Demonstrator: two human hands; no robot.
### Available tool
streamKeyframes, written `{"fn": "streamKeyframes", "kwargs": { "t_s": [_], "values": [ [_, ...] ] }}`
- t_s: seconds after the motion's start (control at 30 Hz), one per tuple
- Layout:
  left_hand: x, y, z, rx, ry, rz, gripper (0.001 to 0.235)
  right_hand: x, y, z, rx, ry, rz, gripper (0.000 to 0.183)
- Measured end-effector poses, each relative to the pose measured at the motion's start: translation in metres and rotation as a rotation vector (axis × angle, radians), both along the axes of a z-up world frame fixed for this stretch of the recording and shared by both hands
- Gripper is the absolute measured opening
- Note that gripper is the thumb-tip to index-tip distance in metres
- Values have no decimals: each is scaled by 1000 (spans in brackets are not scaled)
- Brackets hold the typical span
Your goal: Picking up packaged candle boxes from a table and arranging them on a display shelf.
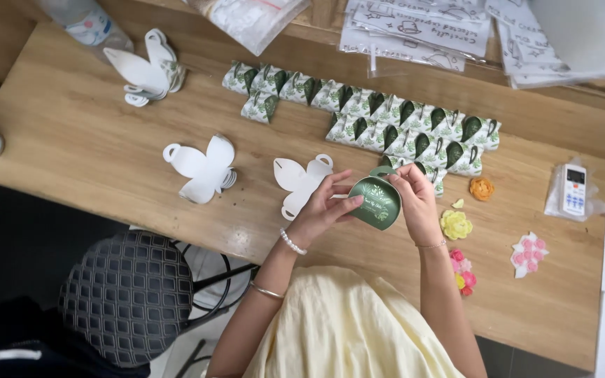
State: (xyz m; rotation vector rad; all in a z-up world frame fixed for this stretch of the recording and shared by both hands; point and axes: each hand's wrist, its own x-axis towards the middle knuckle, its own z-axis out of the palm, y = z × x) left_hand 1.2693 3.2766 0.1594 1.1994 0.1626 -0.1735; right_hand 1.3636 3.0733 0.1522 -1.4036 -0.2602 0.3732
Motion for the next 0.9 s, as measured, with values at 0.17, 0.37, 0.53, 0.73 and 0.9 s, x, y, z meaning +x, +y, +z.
{"fn": "streamKeyframes", "kwargs": {
  "t_s": [0.17, 0.37, 0.53, 0.73, 0.9],
  "values": [
    [-31, -10, 6, -107, 99, 226, 81, -3, 19, -15, 53, 60, 102, 20],
    [-82, 2, 12, -179, 60, 523, 69, -47, 67, 21, 262, 334, 273, 41],
    [-138, 12, 15, -91, -75, 720, 69, -91, 86, 27, 317, 396, 470, 50],
    [-268, 13, 36, -33, -145, 900, 72, -177, 127, 40, 251, 324, 827, 62],
    [-400, -1, 41, -16, -154, 1156, 73, -292, 163, 52, 140, 257, 1050, 70]
  ]
}}
